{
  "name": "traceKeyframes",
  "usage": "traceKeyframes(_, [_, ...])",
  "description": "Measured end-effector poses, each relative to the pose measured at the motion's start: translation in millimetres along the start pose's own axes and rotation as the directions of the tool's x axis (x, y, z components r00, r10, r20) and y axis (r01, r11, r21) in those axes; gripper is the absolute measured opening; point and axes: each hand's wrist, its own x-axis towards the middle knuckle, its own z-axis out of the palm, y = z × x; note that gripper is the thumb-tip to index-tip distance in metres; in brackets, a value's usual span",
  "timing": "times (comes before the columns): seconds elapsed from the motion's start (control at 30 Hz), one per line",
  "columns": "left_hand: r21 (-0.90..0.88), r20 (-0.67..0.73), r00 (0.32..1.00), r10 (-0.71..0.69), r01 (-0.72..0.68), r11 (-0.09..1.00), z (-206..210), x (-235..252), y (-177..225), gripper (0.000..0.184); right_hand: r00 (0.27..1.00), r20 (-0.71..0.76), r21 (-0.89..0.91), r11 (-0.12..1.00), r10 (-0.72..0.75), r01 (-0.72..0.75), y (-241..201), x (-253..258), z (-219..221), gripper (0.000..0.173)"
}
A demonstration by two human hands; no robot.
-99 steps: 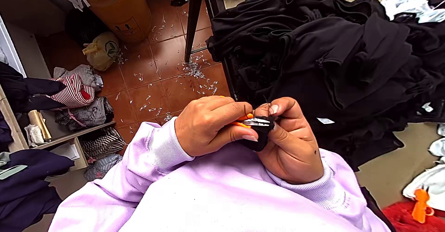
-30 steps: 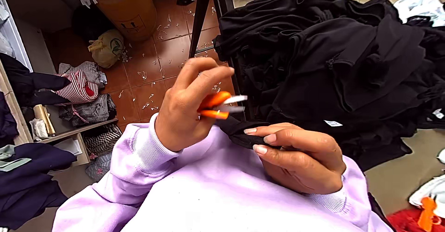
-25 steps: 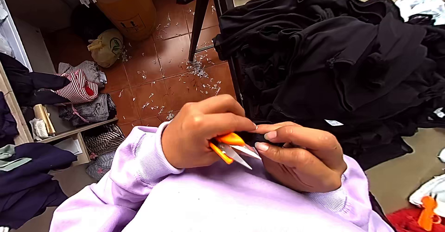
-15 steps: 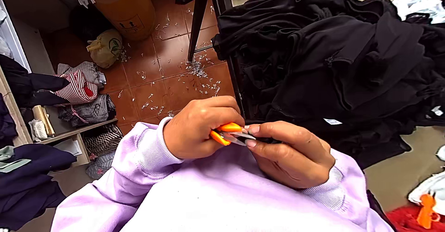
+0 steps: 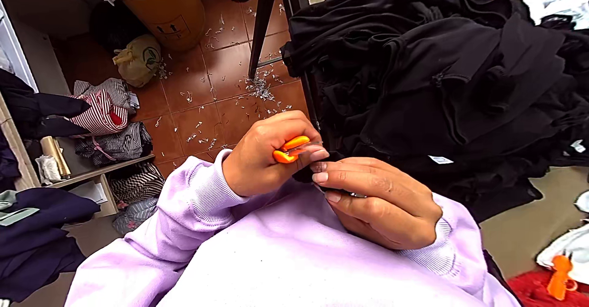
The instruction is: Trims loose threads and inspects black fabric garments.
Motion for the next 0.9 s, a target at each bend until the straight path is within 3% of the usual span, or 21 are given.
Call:
traceKeyframes(0.1, [0.064, -0.054, 0.998, -0.017, 0.02, 0.998, -5.2, -1.9, 2.0, 0.016, 0.999, -0.017, 0.029, 0.999, 0.03, -0.03, 0.6, -0.4, 1.7, 0.013])
traceKeyframes(0.2, [0.075, 0.056, 0.997, -0.06, 0.055, 0.996, -20.3, -5.5, 10.9, 0.034, 0.996, -0.063, 0.043, 0.997, 0.063, -0.06, 0.0, -0.6, 3.5, 0.015])
traceKeyframes(0.37, [0.24, 0.249, 0.967, -0.06, -0.001, 0.971, -39.9, -10.2, 21.9, 0.037, 0.989, -0.108, 0.043, 0.995, 0.097, -0.093, -0.6, -2.9, 5.8, 0.015])
traceKeyframes(0.57, [0.421, 0.268, 0.96, -0.082, -0.04, 0.906, -39.5, -3.9, 28.3, 0.035, 0.987, -0.118, 0.041, 0.994, 0.11, -0.106, -0.6, -4.8, 6.1, 0.014])
traceKeyframes(0.9, [0.453, 0.293, 0.952, -0.093, -0.053, 0.89, -43.5, -0.3, 26.9, 0.034, 0.99, -0.093, 0.024, 0.994, 0.105, -0.103, 0.9, -3.6, 3.7, 0.014])
